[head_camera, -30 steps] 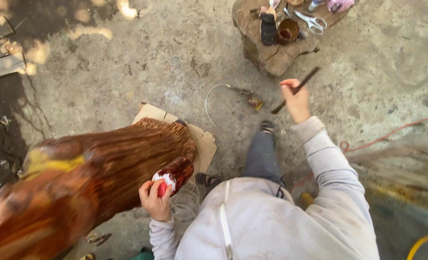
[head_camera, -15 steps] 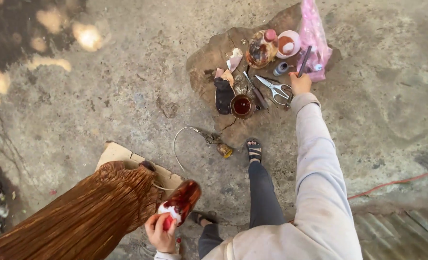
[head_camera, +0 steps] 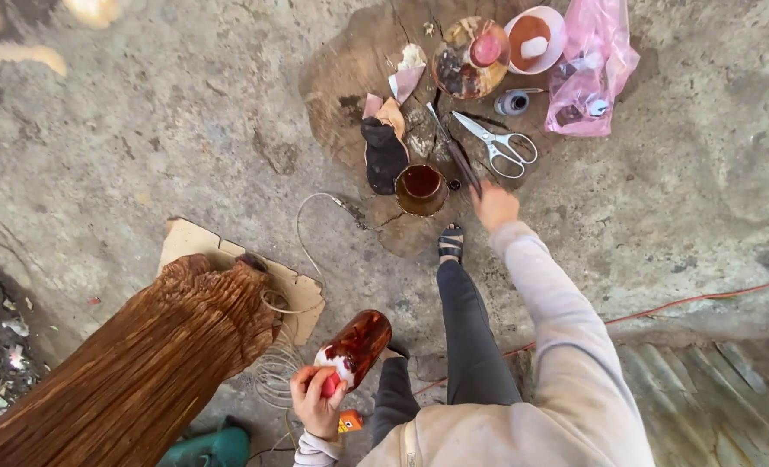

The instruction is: Applying a dark stain to a large wooden sculpture using a paintbrush.

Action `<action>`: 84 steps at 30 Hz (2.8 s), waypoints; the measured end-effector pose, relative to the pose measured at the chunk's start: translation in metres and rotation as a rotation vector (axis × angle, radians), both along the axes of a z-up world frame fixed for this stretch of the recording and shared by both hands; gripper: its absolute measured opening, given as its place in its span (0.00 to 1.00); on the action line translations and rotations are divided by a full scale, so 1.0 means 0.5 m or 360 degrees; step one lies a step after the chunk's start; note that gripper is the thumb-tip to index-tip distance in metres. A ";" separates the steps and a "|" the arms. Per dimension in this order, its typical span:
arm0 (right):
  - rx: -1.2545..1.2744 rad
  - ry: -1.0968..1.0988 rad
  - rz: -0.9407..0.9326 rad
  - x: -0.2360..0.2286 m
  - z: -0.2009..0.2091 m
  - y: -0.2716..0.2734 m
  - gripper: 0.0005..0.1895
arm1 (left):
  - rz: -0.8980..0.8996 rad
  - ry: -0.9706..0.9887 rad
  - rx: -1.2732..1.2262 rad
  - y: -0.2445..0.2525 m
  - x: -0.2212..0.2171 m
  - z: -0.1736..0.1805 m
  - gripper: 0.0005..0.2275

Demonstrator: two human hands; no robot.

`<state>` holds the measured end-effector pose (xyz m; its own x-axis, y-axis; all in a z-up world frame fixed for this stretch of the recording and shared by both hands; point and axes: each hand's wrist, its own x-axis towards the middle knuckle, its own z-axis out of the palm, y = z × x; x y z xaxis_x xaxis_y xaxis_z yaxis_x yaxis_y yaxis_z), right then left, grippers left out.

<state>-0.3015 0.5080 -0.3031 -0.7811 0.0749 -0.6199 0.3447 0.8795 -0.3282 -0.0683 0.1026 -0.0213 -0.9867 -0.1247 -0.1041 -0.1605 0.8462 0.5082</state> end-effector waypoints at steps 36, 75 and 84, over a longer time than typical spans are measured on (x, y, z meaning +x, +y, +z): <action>0.0230 0.0586 -0.0432 -0.162 0.120 0.175 0.25 | -0.0075 -0.0080 0.0066 0.118 0.002 -0.014 0.17; 0.0502 0.0516 -0.0328 -0.184 0.059 0.216 0.27 | -0.0058 -0.0126 0.0103 0.125 -0.007 -0.033 0.17; 0.0630 0.0557 -0.0297 -0.186 0.066 0.210 0.30 | -0.0054 -0.0109 0.0108 0.123 -0.005 -0.035 0.16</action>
